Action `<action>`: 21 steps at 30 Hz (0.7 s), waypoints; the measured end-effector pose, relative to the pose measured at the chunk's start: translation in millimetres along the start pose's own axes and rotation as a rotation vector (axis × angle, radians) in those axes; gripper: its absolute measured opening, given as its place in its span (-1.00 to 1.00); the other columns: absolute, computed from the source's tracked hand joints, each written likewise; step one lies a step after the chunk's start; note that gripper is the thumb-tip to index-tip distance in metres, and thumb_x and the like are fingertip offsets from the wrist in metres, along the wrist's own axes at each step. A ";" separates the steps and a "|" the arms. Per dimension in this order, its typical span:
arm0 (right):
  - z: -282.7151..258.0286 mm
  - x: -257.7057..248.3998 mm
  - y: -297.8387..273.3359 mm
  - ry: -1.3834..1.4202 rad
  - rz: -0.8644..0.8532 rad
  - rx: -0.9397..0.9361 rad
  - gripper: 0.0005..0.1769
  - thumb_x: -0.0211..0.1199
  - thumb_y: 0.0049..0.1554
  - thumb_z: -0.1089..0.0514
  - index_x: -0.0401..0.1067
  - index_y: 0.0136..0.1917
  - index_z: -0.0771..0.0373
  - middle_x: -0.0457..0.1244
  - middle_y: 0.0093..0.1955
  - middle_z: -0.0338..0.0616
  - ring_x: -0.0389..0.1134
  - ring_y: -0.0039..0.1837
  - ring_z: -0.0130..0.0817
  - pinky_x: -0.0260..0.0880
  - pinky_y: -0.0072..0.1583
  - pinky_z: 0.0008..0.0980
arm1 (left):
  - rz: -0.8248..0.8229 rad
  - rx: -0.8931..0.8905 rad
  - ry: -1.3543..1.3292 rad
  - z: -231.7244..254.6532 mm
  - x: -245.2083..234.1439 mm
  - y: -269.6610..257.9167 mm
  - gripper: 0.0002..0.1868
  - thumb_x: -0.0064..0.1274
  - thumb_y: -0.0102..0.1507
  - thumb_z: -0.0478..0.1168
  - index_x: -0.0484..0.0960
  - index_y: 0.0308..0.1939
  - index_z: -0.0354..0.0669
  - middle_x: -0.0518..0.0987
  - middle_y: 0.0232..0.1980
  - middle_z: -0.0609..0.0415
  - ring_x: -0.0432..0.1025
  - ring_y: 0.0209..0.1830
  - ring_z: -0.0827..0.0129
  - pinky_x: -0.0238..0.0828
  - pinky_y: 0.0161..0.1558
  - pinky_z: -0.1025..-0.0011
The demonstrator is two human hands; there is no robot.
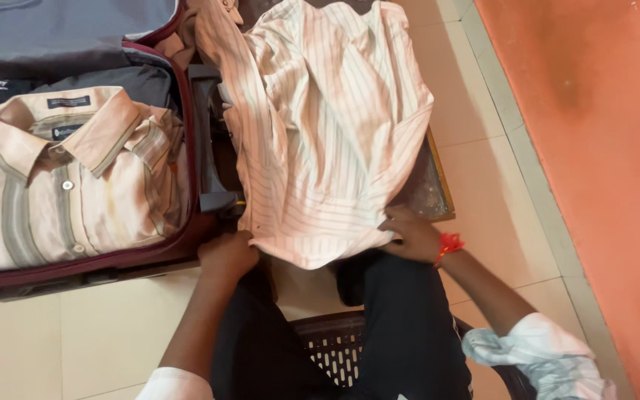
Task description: The person folds a white striped shirt and a red shirt on a table before placing them into a suitcase.
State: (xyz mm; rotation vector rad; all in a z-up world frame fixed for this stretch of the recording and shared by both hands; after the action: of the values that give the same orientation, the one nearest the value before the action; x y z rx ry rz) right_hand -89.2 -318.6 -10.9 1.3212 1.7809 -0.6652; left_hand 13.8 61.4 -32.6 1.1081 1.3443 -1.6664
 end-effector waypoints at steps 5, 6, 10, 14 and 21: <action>-34.5 25.4 6.1 0.004 -0.115 0.007 -0.63 0.49 -0.09 0.08 0.53 -0.02 0.22 0.30 0.23 0.02 0.29 0.30 0.00 0.31 0.27 -0.11 | 0.131 0.021 -0.006 -7.0 8.9 -16.9 -0.38 0.13 0.09 0.00 0.53 0.28 0.31 0.63 0.05 -0.05 0.59 -0.11 0.01 0.54 -0.11 -0.01; -35.9 24.8 8.7 0.026 -0.133 0.016 -0.65 0.47 -0.05 0.07 0.53 -0.02 0.21 0.31 0.21 -0.02 0.31 0.29 -0.03 0.34 0.28 -0.16 | 0.161 0.017 -0.044 -3.8 3.4 -18.3 -0.30 0.14 0.09 0.00 0.48 0.36 0.32 0.60 0.15 -0.08 0.58 -0.08 -0.03 0.54 -0.08 -0.02; -35.7 19.6 11.7 0.164 -0.068 0.077 -0.54 0.50 -0.07 0.14 0.51 0.10 0.27 0.27 0.25 0.04 0.32 0.30 -0.06 0.37 0.27 -0.24 | 0.252 0.075 0.007 34.1 -25.0 -41.4 -0.05 0.28 -0.04 0.00 0.30 0.45 0.21 0.17 0.51 -0.26 0.12 0.44 -0.25 0.13 0.22 -0.30; -24.7 32.3 13.0 0.560 0.049 0.350 -0.36 0.44 -0.04 0.21 0.41 0.31 0.29 0.10 0.50 -0.07 0.38 0.35 -0.18 0.49 0.25 -0.28 | 0.065 0.434 -0.271 111.2 -35.1 -72.9 0.21 0.40 -0.08 0.14 0.16 0.59 0.01 -0.09 0.63 -0.31 -0.22 0.57 -0.25 -0.38 0.40 -0.36; -26.1 42.5 37.4 1.073 -0.191 0.263 -0.32 0.30 0.18 0.11 0.26 0.50 0.35 0.23 0.48 -0.02 0.22 0.51 -0.15 0.25 0.45 -0.22 | 0.383 0.516 -0.766 132.2 -21.3 -53.9 -0.39 0.18 0.19 -0.22 0.46 0.32 -0.27 0.66 0.03 -0.25 0.57 0.04 0.00 0.47 0.11 0.23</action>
State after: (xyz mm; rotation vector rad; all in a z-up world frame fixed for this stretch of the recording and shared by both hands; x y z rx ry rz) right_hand -66.9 -263.9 -30.7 1.9000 2.7539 -0.2746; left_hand -51.2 -56.8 18.5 0.7770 0.2102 -1.8902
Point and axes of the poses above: each hand's wrist, its own y-axis towards the middle knuckle, its own x-axis out of the palm, z = x × y, the point moved 6 cm from there along y, towards the middle knuckle
